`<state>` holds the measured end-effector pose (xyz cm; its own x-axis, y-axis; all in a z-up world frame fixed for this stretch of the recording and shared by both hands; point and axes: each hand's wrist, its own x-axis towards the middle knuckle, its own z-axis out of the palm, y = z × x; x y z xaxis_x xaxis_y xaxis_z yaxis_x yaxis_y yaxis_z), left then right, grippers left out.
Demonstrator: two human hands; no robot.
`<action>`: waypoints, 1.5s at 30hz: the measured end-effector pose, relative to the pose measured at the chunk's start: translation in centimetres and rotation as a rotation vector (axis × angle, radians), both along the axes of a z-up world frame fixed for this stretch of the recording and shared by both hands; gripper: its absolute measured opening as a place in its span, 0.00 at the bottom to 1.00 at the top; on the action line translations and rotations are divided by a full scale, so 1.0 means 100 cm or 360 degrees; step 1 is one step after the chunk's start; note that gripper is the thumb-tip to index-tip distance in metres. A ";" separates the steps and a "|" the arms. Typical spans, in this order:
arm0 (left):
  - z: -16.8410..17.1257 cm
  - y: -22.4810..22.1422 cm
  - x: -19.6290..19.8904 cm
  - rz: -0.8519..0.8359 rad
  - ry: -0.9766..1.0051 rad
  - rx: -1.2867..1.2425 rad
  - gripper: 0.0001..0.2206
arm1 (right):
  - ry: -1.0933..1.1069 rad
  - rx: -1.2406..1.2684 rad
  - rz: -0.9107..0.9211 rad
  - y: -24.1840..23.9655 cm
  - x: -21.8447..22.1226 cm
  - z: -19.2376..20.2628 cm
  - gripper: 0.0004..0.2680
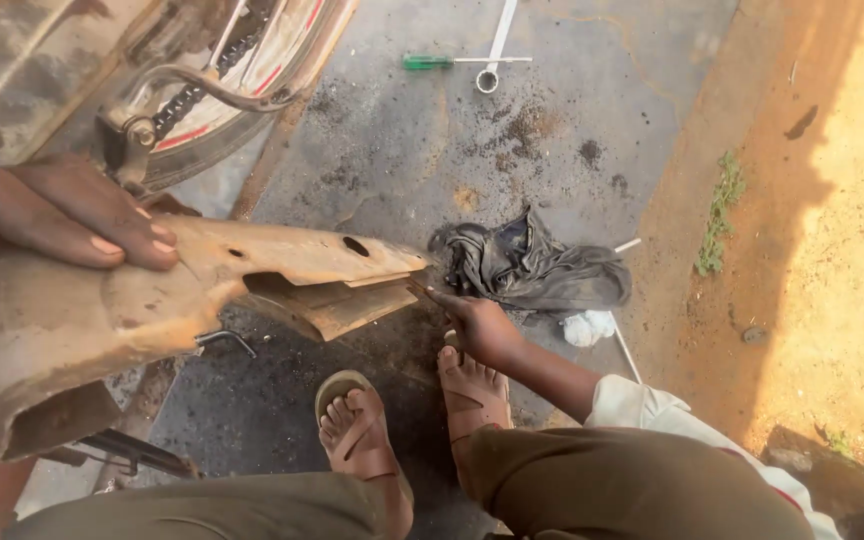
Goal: Cleaning a motorcycle chain guard or cover using a thin rod and a cloth.
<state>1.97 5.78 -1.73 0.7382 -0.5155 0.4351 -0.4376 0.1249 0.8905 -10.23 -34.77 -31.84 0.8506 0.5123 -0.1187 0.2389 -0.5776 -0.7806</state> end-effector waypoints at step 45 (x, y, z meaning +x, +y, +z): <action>-0.039 0.032 0.007 -0.0176 -0.0054 0.0165 0.08 | 0.0073 -0.0354 0.0042 0.022 0.026 0.006 0.25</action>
<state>2.69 8.96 -5.60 0.6604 -0.6363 0.3989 -0.4561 0.0822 0.8861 -7.60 -32.58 -31.19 0.8282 0.4913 -0.2698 0.2234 -0.7307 -0.6451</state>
